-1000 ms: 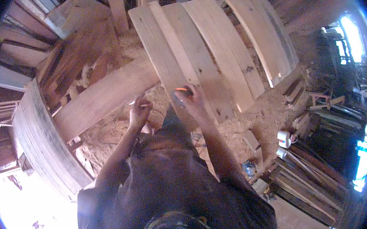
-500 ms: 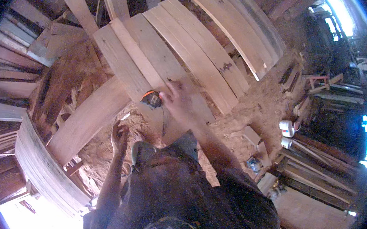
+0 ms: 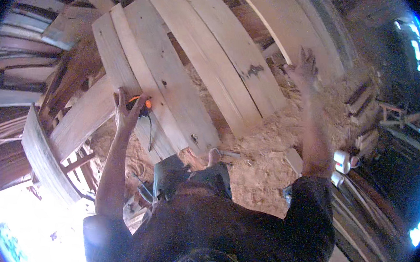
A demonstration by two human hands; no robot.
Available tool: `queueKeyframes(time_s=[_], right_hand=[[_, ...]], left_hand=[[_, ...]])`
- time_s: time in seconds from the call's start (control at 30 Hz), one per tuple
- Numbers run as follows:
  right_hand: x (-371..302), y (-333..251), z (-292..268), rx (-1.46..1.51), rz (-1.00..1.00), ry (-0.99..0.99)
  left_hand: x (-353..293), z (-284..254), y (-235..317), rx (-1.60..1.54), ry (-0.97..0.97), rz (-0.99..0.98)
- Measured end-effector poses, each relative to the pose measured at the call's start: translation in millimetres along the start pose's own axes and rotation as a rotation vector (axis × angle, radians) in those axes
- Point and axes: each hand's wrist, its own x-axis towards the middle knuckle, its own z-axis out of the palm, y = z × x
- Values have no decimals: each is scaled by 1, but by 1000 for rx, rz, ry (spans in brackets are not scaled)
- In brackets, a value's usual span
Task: The person repeatedly picks up wooden planks from a pile, inspects them by turning them over, and places them into a growing stack. The person handles the planks one at a time and occasionally uses a tape measure to check dimensions.
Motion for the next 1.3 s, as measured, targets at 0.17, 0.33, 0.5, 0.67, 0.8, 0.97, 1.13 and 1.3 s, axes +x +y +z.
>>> queueKeyframes(time_s=[0.17,0.33,0.5,0.67,0.8,0.97,1.13,1.3], right_hand=[[36,-13,7,-189,-72,-206],[42,-25,0,-309,-192,-257],[23,-4,29,-414,-409,-8],[2,-19,2,-378,-419,-223],[-13,-30,-19,-237,-445,-225],[-14,-40,-10,-149,-398,-167],[-31,-62,-1,-78,-258,-259],[-55,-56,16,106,-309,-200]], left_hand=[[-11,-4,16,237,58,-34],[-26,1,44,256,114,-100],[-20,7,41,318,90,-89],[-20,2,38,307,46,-166],[-19,8,35,275,81,-141],[-20,2,38,283,84,-162],[-17,8,-43,231,162,-89],[-37,6,19,405,312,-211]])
